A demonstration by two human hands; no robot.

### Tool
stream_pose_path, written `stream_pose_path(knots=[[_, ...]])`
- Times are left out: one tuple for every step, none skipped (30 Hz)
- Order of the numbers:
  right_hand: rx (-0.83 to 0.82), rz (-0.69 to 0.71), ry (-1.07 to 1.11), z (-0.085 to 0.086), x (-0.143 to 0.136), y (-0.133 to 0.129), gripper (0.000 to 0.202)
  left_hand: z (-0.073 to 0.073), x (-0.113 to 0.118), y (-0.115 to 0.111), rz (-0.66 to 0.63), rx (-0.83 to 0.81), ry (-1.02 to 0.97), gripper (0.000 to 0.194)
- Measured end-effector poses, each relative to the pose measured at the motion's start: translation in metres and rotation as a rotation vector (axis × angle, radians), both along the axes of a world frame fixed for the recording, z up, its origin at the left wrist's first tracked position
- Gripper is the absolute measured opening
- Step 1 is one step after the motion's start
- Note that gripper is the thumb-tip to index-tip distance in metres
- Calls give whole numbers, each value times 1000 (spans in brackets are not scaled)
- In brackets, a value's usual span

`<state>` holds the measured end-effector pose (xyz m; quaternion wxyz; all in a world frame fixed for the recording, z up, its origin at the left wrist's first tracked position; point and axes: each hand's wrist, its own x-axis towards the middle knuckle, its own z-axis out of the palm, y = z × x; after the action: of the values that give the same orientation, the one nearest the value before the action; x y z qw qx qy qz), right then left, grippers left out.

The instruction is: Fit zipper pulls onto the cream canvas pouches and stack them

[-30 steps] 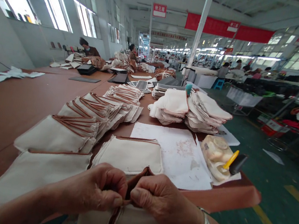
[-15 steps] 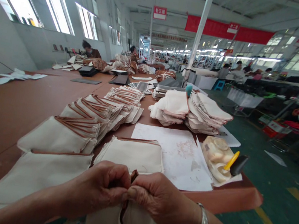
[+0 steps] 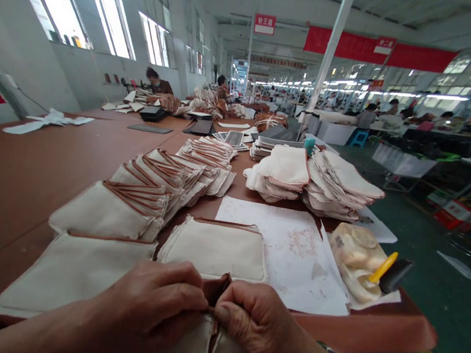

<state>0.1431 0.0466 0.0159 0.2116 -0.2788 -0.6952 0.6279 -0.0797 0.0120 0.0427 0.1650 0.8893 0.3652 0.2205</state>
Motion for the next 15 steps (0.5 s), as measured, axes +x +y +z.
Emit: stream_pose_path(knots=[[1,-9,-8,1,-1,-1,33,0,2,-1,17,32,78,17],[2,-17,-15,1,-1,-1,33,0,4,-1,33,58,146,16],[0,-24,-19,2,-2,-1,33,-1,6,-2,45,78,201,15],[-2,-27,-17,2,-2,-2,33,-1,9,-2,53,95,244,15],[-4,-25,-15,2,-2,-2,33,-2,11,-2,59,109,277,16],[-4,-19,-9,1,-2,-1,33,-2,13,-2,64,116,306,16],[-2,-16,-3,1,-1,-1,33,-3,15,-2,73,116,328,15],[2,-12,1,0,-1,0,32,-4,16,-1,87,112,346,15],[7,-9,3,0,0,1,31,-5,17,0,99,107,360,14],[11,-11,4,0,0,2,31,-7,17,1,110,105,369,14],[15,-13,6,0,1,2,32,-9,17,2,113,107,373,13],[18,-18,11,-1,1,3,33,-13,16,4,106,114,376,13],[18,-16,22,-2,1,4,36,-17,15,6,97,127,378,13],[12,-7,40,-4,1,6,38,-22,13,9,77,144,379,13],[4,-1,56,-7,1,8,41,-27,11,11,64,156,384,14]])
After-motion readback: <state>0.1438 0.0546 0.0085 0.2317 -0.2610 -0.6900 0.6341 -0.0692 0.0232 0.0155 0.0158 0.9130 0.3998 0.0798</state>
